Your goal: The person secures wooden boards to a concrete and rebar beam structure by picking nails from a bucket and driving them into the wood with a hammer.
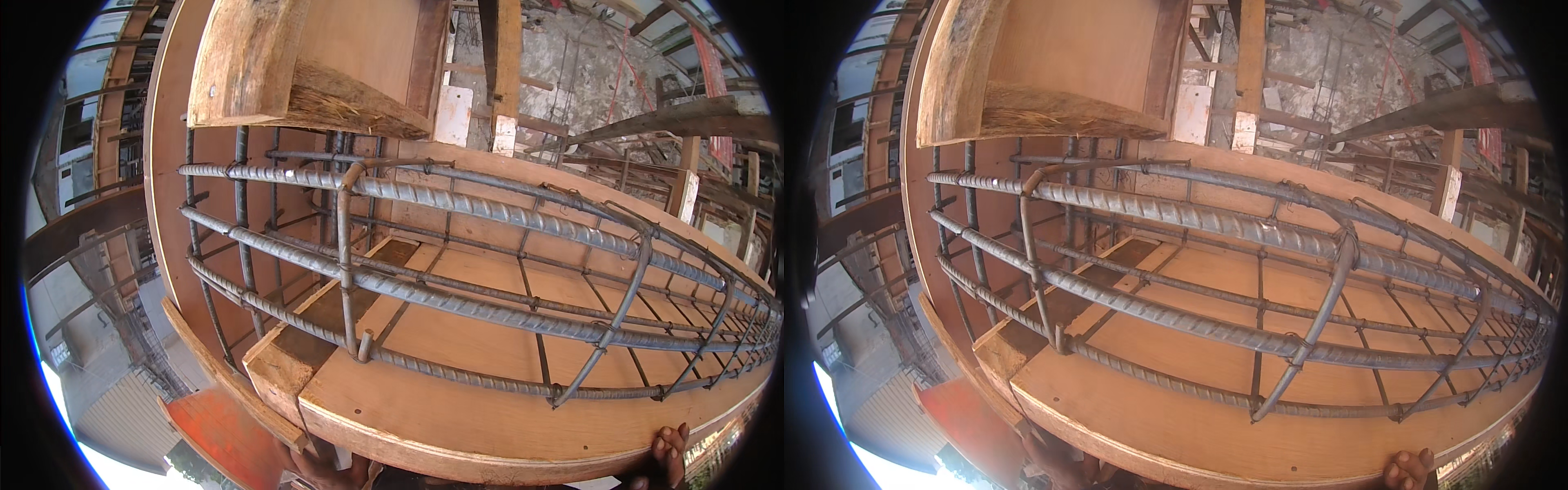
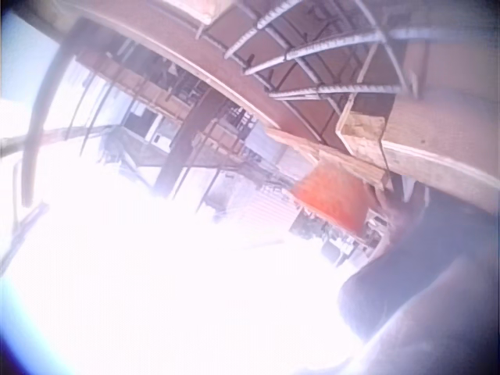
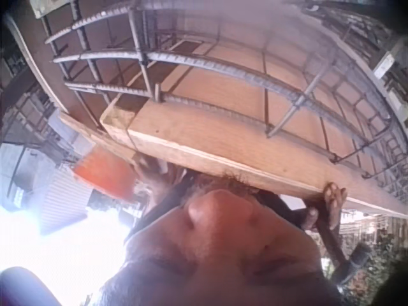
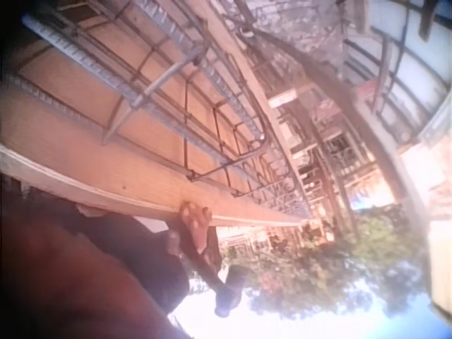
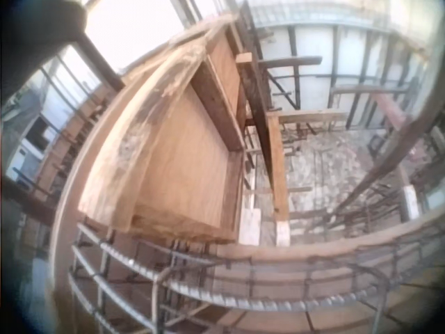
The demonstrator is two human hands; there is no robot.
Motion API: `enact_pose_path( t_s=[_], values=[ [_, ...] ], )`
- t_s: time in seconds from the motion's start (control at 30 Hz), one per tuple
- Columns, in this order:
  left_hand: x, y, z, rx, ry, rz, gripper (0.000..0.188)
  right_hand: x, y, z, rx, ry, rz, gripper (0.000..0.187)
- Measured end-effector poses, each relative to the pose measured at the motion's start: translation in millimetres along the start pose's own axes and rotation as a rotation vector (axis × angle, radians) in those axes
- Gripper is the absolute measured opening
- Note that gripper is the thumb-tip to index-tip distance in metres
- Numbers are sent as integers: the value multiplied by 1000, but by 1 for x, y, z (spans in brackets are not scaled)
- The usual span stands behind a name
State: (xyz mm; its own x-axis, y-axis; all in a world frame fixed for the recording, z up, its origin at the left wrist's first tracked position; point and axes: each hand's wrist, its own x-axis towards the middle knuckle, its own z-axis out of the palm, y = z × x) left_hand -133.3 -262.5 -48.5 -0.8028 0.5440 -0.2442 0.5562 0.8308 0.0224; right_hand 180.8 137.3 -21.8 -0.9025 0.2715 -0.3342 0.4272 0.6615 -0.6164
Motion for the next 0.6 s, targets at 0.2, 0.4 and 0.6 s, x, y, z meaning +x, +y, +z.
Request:
enact_pose_path(
  t_s=[0.2,0.4,0.6],
  values=[
    [4,1,0,14,-27,-31,102,40,-37,1,178,189,44,60],
    [-2,-1,-2,-12,-41,-53,100,38,-43,28,110,422,113,55],
    [-15,-2,-3,-233,-12,-258,99,36,-35,58,177,755,130,53]
  ],
)
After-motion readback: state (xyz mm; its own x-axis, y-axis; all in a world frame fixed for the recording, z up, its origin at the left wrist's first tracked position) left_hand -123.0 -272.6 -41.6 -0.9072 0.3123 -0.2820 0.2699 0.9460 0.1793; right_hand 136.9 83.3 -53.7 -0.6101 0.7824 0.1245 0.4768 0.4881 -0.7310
